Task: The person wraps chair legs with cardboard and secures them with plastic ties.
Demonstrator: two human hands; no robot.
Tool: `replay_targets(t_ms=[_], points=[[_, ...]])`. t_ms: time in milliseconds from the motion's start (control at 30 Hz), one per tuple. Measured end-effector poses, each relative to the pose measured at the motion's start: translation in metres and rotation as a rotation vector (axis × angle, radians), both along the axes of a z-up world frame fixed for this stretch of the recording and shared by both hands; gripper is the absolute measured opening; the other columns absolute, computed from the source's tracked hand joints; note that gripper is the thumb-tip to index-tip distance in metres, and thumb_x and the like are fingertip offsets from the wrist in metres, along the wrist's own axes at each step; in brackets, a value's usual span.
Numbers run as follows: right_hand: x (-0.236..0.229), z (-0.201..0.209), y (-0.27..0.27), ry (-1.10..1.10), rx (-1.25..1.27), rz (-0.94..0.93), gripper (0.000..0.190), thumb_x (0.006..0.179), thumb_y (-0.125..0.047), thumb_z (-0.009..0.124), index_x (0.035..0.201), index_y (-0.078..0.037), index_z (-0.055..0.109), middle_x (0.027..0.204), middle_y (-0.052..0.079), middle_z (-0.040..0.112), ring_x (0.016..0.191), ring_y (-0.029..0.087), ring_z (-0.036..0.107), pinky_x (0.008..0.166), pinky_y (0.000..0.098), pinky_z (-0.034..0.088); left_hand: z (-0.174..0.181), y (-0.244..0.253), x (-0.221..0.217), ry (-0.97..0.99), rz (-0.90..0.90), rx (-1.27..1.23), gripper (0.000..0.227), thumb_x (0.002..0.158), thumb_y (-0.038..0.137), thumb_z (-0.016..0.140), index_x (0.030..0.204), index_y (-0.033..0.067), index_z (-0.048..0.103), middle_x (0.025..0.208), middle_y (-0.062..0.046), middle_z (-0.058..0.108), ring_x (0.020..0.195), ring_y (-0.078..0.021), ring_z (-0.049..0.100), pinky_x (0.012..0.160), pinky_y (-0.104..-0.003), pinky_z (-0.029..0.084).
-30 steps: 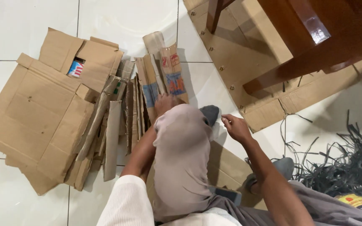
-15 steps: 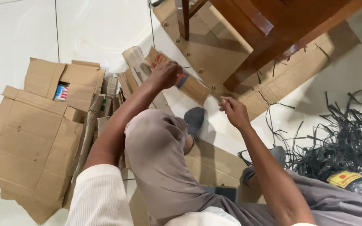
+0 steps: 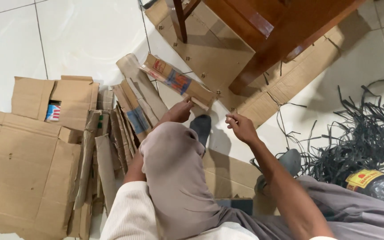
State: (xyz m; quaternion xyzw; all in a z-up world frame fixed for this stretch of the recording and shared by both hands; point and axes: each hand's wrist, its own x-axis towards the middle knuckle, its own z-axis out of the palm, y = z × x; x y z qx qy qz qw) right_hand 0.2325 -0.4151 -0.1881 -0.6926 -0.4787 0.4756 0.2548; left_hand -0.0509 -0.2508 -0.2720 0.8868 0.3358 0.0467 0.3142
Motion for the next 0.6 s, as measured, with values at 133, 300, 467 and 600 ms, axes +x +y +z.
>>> replay_targets(t_ms=[133,300,467,600], points=[[0.005,-0.003,-0.002,0.008,-0.026,-0.039,0.036,0.101,-0.027,0.057,0.127,-0.006,0.069,0.105,0.009,0.079,0.09,0.017,0.078,0.081,0.0309,0.058,-0.002,-0.001,0.005,0.031,0.011,0.104,0.03,0.082,-0.006,0.062,0.108,0.0077,0.063,0.122,-0.021,0.062,0.104,-0.0415,0.066,0.086,-0.049,0.054],[0.014,0.007,0.012,0.071,0.054,-0.128,0.035,0.102,-0.025,0.057,0.128,-0.004,0.068,0.105,0.01,0.079,0.089,0.016,0.076,0.077,0.0307,0.058,0.08,0.027,0.027,0.056,-0.084,0.17,0.018,0.087,0.004,0.067,0.103,0.005,0.06,0.1,-0.018,0.067,0.094,-0.0395,0.068,0.08,-0.048,0.054],[0.02,0.044,0.034,0.265,0.221,-0.231,0.032,0.103,-0.021,0.06,0.128,-0.001,0.064,0.108,0.009,0.076,0.091,0.015,0.073,0.074,0.0283,0.056,0.231,0.052,0.068,0.0,-0.133,-0.011,0.03,0.096,0.026,0.072,0.103,0.001,0.057,0.085,-0.014,0.068,0.076,-0.0317,0.069,0.064,-0.044,0.055],[0.025,0.076,0.044,0.435,0.471,-0.214,0.039,0.101,-0.009,0.06,0.138,-0.001,0.051,0.118,0.007,0.068,0.096,0.014,0.066,0.075,0.0278,0.053,0.288,0.068,0.094,-0.193,-0.357,-0.107,0.033,0.091,0.026,0.076,0.111,0.0018,0.066,0.093,-0.011,0.076,0.084,-0.0237,0.076,0.07,-0.037,0.059]])
